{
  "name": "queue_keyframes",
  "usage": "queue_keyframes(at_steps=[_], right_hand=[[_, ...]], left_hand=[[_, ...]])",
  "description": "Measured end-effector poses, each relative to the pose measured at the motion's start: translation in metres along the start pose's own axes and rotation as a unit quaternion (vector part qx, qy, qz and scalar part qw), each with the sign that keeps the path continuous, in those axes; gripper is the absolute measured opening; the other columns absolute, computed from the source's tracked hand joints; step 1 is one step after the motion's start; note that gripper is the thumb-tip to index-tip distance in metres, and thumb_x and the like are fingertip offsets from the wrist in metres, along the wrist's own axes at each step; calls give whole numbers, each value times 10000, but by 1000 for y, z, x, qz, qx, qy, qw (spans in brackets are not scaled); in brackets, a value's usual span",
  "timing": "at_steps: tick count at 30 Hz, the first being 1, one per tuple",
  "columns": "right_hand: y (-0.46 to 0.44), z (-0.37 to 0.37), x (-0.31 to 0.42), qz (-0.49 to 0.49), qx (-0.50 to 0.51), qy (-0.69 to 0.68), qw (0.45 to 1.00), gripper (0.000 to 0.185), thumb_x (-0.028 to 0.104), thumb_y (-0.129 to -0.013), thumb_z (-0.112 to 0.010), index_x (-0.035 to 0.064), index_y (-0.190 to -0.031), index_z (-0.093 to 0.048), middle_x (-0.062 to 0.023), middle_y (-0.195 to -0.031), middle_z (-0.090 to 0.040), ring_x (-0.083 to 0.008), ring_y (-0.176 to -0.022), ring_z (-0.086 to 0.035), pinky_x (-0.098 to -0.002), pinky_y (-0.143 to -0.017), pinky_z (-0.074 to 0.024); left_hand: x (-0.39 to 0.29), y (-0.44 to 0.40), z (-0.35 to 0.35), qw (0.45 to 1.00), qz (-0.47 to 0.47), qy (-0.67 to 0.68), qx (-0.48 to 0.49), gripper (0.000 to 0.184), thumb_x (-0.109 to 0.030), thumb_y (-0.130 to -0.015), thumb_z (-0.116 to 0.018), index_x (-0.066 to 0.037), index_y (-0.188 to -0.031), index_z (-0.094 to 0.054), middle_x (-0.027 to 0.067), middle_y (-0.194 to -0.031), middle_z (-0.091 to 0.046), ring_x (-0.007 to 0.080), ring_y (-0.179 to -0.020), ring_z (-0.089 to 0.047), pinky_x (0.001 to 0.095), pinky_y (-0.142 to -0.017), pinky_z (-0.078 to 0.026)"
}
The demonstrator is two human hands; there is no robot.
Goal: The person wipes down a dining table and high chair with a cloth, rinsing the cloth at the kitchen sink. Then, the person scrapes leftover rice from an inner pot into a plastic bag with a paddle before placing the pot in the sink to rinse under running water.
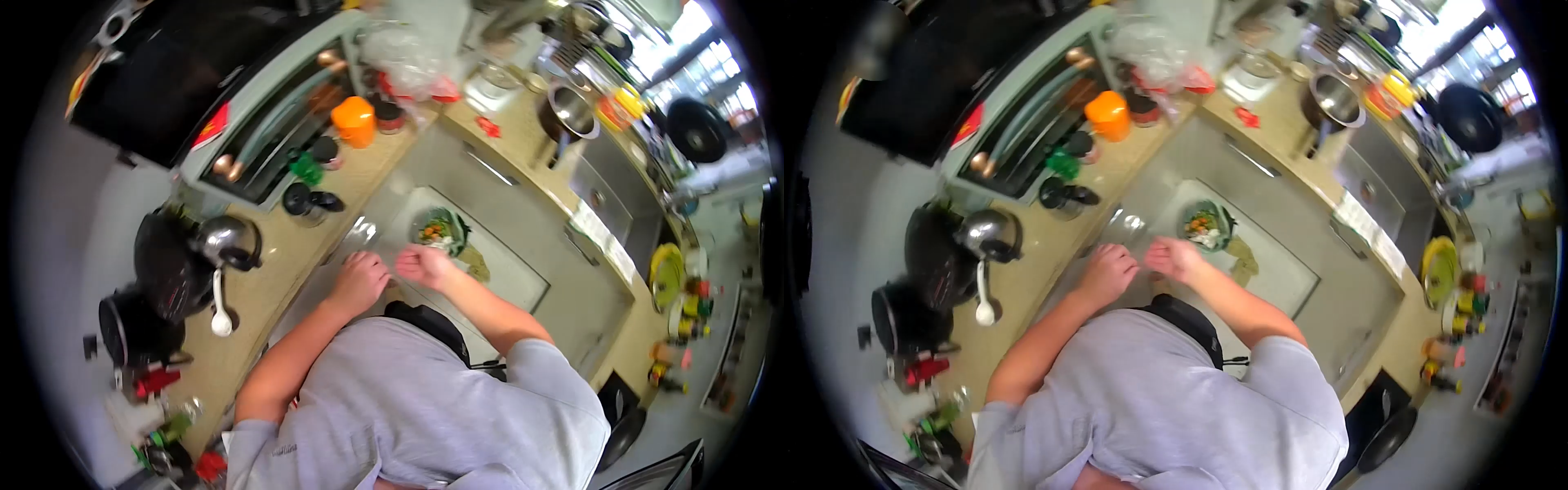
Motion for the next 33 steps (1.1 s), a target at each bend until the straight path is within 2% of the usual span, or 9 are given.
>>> queue_keyframes(at_steps=[3, 6, 7, 12, 14, 18, 21, 30, 33], right_hand=[[-31, 79, 26, 63, -27, 16, 997, 250, 223, -982, -504, -5, -929, -592, -155, -909, -649, -235, -783, -657, -358, -759, -572], [-70, 146, 49, -5, -129, 19, 991, 419, 385, -995, -478, 74, -1273, -517, -182, -1049, -626, -292, -894, -653, -415, -758, -567], [-72, 156, 56, -41, -148, 66, 986, 446, 431, -984, -482, 93, -1272, -525, -185, -1061, -615, -303, -907, -641, -437, -756, -557], [-103, 199, 75, -14, -343, 283, 896, 459, 460, -968, -507, 53, -1169, -580, -197, -921, -643, -319, -718, -626, -440, -616, -532], [-128, 208, 71, 18, -299, 313, 901, 427, 409, -969, -530, 19, -1136, -582, -185, -867, -652, -299, -658, -626, -406, -558, -525], [-91, 88, 62, 86, -172, 395, 898, 345, 270, -943, -620, -39, -1082, -556, -151, -789, -678, -224, -550, -647, -323, -451, -555], [-82, 31, 43, 59, -89, 438, 892, 301, 225, -932, -640, -45, -1050, -573, -148, -842, -688, -193, -621, -680, -306, -498, -582], [-50, -139, -10, 141, -1, 543, 828, 220, 202, -931, -662, -15, -971, -658, -67, -857, -690, -127, -724, -655, -242, -607, -519], [-37, -217, -38, 180, 61, 553, 811, 214, 198, -940, -655, -11, -986, -660, -57, -886, -690, -122, -778, -649, -251, -678, -515]], left_hand=[[20, 13, -3, 992, 76, 96, 23, 99, -139, -830, -669, -42, -842, -687, 115, -888, -638, 308, -851, -612, 411, -783, -490], [36, 43, 26, 971, 193, 136, -20, 116, -140, -863, -652, -30, -843, -684, 124, -884, -640, 316, -848, -622, 406, -757, -497], [42, 55, 33, 957, 233, 175, -18, 126, -140, -878, -642, -25, -845, -681, 127, -886, -641, 319, -847, -626, 402, -745, -499], [89, 138, 119, 907, 331, 28, -260, 121, -129, -874, -641, -13, -889, -669, 149, -892, -643, 342, -846, -621, 410, -753, -495], [117, 177, 177, 867, 327, -139, -348, 152, -129, -877, -631, 8, -931, -667, 180, -947, -646, 371, -907, -619, 416, -799, -494], [204, 269, 230, 750, 441, -372, -324, 557, -272, -917, -609, 16, -1372, -467, 218, -1414, -474, 409, -1298, -445, 511, -1057, -354], [239, 301, 243, 755, 521, -309, -253, 647, -353, -935, -582, -12, -1449, -387, 188, -1527, -353, 395, -1411, -311, 552, -1112, -271], [241, 329, 260, 809, 429, -326, -234, 546, -337, -951, -563, -93, -1427, -452, 135, -1535, -347, 379, -1410, -310, 581, -1120, -225], [246, 335, 291, 822, 377, -312, -290, 514, -288, -945, -578, -98, -1409, -466, 139, -1505, -382, 365, -1391, -340, 576, -1114, -224]])
Point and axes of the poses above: each hand's wrist, its own y-axis away from the middle knuckle, its own z-axis out of the back of the hand, x = y × z, the point moved 4 cm from there along -y, towards the middle knuckle
